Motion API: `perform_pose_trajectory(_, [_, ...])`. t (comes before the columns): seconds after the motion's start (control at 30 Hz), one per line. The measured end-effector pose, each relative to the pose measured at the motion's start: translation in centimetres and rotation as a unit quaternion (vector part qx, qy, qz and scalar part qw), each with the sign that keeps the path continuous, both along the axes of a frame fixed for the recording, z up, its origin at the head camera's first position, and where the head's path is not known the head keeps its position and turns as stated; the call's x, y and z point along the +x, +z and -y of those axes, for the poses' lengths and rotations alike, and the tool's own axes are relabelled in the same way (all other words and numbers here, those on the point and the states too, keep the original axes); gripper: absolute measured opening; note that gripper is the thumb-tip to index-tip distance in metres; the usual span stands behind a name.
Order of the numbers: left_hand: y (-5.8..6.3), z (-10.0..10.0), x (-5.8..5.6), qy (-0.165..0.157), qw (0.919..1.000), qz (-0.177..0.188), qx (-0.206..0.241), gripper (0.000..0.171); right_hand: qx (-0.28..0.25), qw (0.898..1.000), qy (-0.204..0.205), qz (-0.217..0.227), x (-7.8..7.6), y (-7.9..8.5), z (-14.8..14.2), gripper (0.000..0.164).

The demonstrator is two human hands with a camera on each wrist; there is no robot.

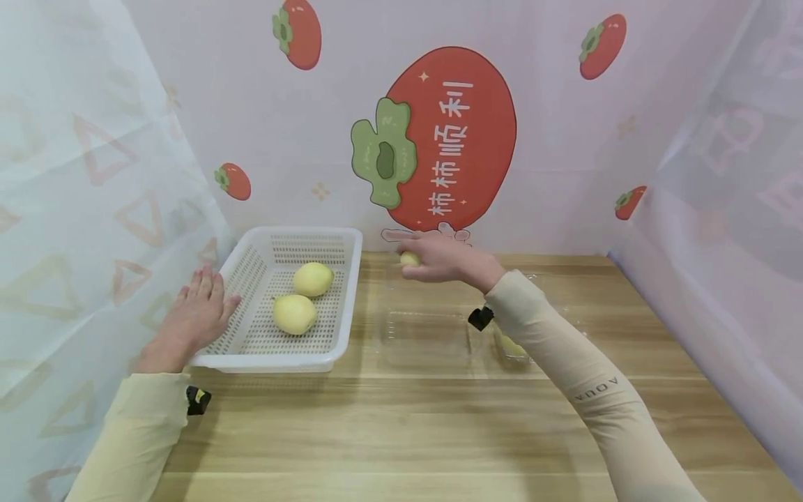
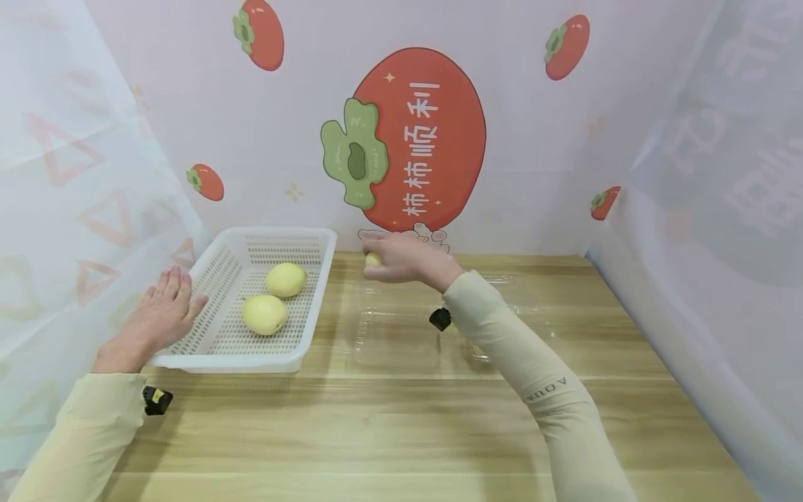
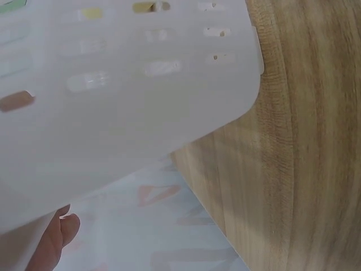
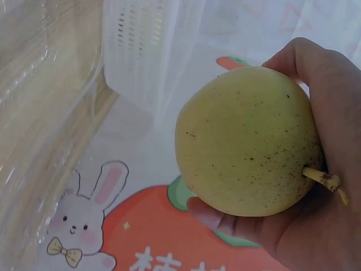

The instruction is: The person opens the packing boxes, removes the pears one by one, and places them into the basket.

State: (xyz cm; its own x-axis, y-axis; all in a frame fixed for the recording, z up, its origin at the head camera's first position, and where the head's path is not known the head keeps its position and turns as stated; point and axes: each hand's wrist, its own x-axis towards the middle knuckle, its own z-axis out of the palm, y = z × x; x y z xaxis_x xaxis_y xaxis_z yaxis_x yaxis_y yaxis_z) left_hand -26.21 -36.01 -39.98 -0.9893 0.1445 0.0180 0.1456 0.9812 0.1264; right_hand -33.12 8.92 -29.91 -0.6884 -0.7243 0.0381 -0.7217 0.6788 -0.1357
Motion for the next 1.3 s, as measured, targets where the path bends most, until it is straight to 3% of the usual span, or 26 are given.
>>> perform_pose_trajectory(0.1, [0.0, 0.0, 0.1, 0.004, 1.0, -0.005, -0.001, 0.079, -0.009, 1.0, 0.015, -0.001, -0.2, -0.2, 1.4, 0.024])
perform_pose_trajectory(0.27, [0.0, 0.0, 0.2, 0.005, 1.0, -0.006, 0.0, 0.079, -0.013, 1.0, 0.006, -0.012, -0.7, -0.3, 3.3, 0.027])
perform_pose_trajectory(0.53, [-0.1, 0.0, -0.2, -0.001, 0.9999, -0.009, -0.005, 0.078, -0.036, 0.999, 0.033, 0.009, -1.5, 0.0, 6.6, 0.038])
perform_pose_trajectory(0.77, [0.3, 0.1, -0.3, -0.006, 0.9999, -0.01, -0.006, 0.078, -0.049, 0.997, 0.055, 0.011, -2.0, 0.0, 9.4, 0.033])
perform_pose_trajectory(1.03, [0.2, -0.1, -0.2, -0.003, 1.0, -0.004, 0.004, 0.08, -0.059, 0.997, 0.049, 0.016, -2.7, -0.9, 11.5, 0.039])
perform_pose_trajectory(1.3, [-0.1, -0.2, -0.3, -0.005, 0.9999, -0.004, 0.01, 0.079, -0.094, 0.993, 0.036, 0.058, -3.4, -3.0, 13.4, 0.044])
